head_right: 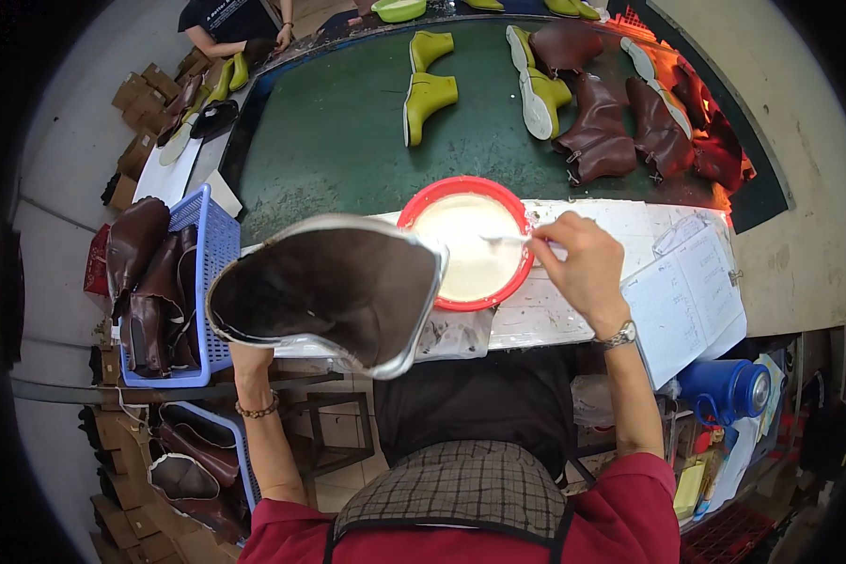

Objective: The person repeatedly picks up brown shoe uppers from a blue basket, applies a white substance to the inner rim using a small brush, and places them on the table. The person handles the items one at a time in a repetitive cycle.

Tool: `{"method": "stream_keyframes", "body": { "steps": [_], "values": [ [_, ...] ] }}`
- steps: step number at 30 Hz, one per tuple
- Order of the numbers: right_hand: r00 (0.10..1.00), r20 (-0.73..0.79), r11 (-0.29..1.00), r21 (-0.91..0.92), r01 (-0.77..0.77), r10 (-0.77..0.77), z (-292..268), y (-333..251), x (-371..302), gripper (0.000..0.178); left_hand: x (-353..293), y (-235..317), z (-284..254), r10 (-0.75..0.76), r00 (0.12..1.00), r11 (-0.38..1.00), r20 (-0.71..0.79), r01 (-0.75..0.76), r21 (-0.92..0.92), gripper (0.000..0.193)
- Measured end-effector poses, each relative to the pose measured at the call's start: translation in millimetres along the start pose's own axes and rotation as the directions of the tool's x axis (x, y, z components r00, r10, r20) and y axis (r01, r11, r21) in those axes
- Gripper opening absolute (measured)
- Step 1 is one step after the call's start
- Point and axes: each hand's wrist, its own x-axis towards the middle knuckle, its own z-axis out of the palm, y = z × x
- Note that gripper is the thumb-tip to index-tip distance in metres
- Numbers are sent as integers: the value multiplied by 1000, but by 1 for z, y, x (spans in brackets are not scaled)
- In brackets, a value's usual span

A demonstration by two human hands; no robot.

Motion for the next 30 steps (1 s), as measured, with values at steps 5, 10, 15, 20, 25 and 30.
{"method": "stream_keyframes", "body": {
  "steps": [5,10,15,20,25,30],
  "values": [
    [992,-120,783,613,109,-44,-12,-28,23,20,-4,-3,1,-152,959,815,240,259,-518,48],
    [953,-159,818,489,304,-259,-9,-48,42,18,0,16,16,-107,934,680,342,320,-660,46],
    [973,-88,860,456,228,-211,-18,-38,21,16,8,26,18,-106,939,632,327,317,-707,44],
    [979,-75,850,487,201,-189,-16,-45,29,13,14,34,36,-120,922,583,368,365,-726,43],
    [962,-108,814,514,270,-251,-12,-55,58,11,12,53,55,-227,894,683,387,429,-591,38],
    [918,-127,810,435,392,-376,-26,-53,76,15,25,91,63,-394,646,661,654,693,-287,40]
  ]
}}
